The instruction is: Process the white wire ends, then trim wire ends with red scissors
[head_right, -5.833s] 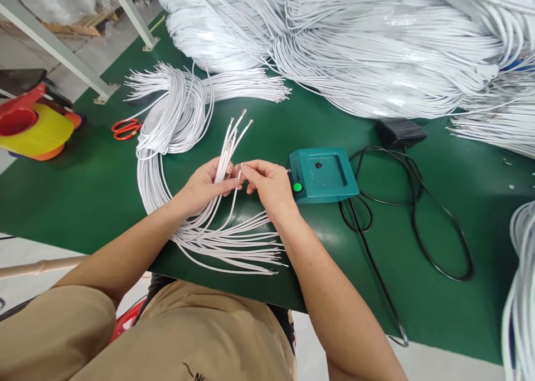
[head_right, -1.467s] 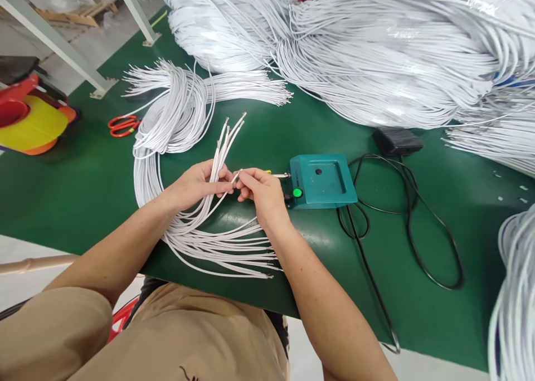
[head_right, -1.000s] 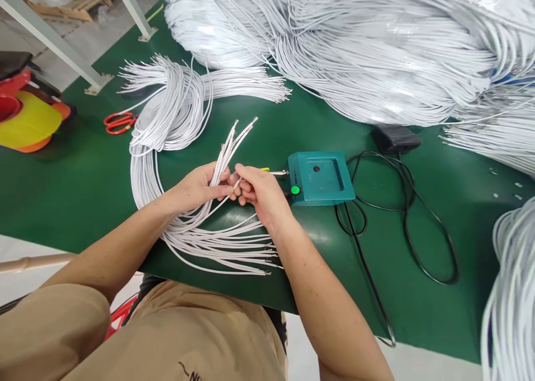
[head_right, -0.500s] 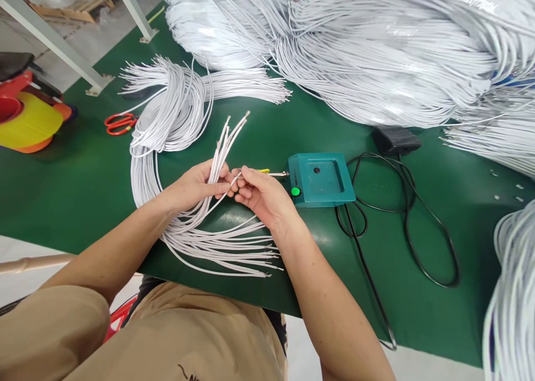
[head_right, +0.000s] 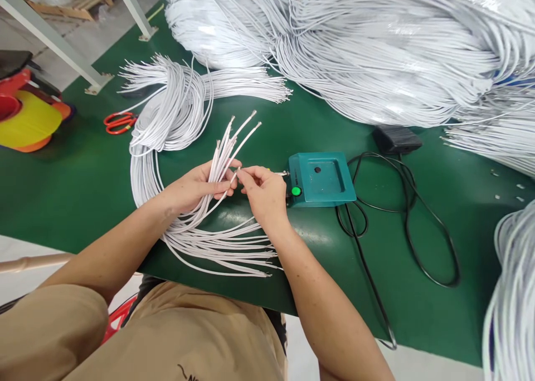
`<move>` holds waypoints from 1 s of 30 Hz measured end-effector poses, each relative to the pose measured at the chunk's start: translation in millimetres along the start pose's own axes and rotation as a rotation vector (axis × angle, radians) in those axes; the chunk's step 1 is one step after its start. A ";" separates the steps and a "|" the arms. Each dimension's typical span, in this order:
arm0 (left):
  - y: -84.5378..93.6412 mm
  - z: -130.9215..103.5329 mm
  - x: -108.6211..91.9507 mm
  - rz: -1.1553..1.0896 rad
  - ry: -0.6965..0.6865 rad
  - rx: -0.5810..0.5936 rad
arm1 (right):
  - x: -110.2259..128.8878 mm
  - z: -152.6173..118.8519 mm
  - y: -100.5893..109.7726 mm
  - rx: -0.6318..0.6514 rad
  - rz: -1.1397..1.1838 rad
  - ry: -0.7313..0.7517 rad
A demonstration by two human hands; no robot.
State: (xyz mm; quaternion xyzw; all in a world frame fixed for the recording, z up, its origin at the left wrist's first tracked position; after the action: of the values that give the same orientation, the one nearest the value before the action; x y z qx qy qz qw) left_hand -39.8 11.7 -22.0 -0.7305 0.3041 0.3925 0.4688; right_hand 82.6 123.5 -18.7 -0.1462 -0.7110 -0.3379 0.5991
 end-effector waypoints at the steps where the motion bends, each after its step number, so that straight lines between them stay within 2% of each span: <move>1: 0.3 0.0 -0.1 -0.040 0.028 -0.005 | -0.9 0.0 -0.5 -0.036 -0.098 0.059; 5: 2.2 0.9 -0.6 -0.186 0.092 0.016 | -2.4 -1.0 -3.3 -0.211 -0.567 0.431; 7: 2.6 1.8 -0.6 -0.245 0.096 0.019 | -3.1 -1.0 -4.3 -0.249 -0.768 0.580; 9: 2.3 3.0 -0.3 -0.241 0.084 -0.001 | -3.3 0.2 -2.6 -0.246 -0.920 0.670; 12: 0.6 5.7 1.5 -0.148 0.061 -0.056 | -1.0 3.4 7.1 -0.164 -1.095 0.758; 14: -0.6 7.8 3.5 -0.074 0.036 -0.092 | 0.9 6.1 17.6 -0.138 -1.207 0.759; 17: -1.2 10.8 7.1 0.039 -0.010 -0.103 | 0.4 11.3 33.7 -0.173 -1.335 0.660; 20: -0.8 12.7 10.4 0.109 -0.033 -0.095 | -4.1 15.6 42.7 -0.100 -1.358 0.580; 25: -2.8 14.0 11.5 0.219 -0.059 -0.131 | -6.4 18.2 44.5 -0.027 -1.279 0.595; 30: -3.6 15.7 12.3 0.299 -0.049 -0.165 | -7.4 21.3 43.0 -0.083 -1.313 0.632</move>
State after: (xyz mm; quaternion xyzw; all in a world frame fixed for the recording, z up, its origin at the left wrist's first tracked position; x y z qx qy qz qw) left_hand -35.1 26.7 -34.9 -0.7033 0.3647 0.4993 0.3508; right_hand 94.7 170.3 -13.7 0.3924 -0.4317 -0.6804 0.4436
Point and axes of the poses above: each hand's wrist, its own z-axis towards the middle knuckle, its own y-axis out of the back of the hand, x = y × z, the point moved 1 cm from there along z, towards the middle knuckle, and after that the axes turned 13 degrees about -z, right-handed, at the moved point
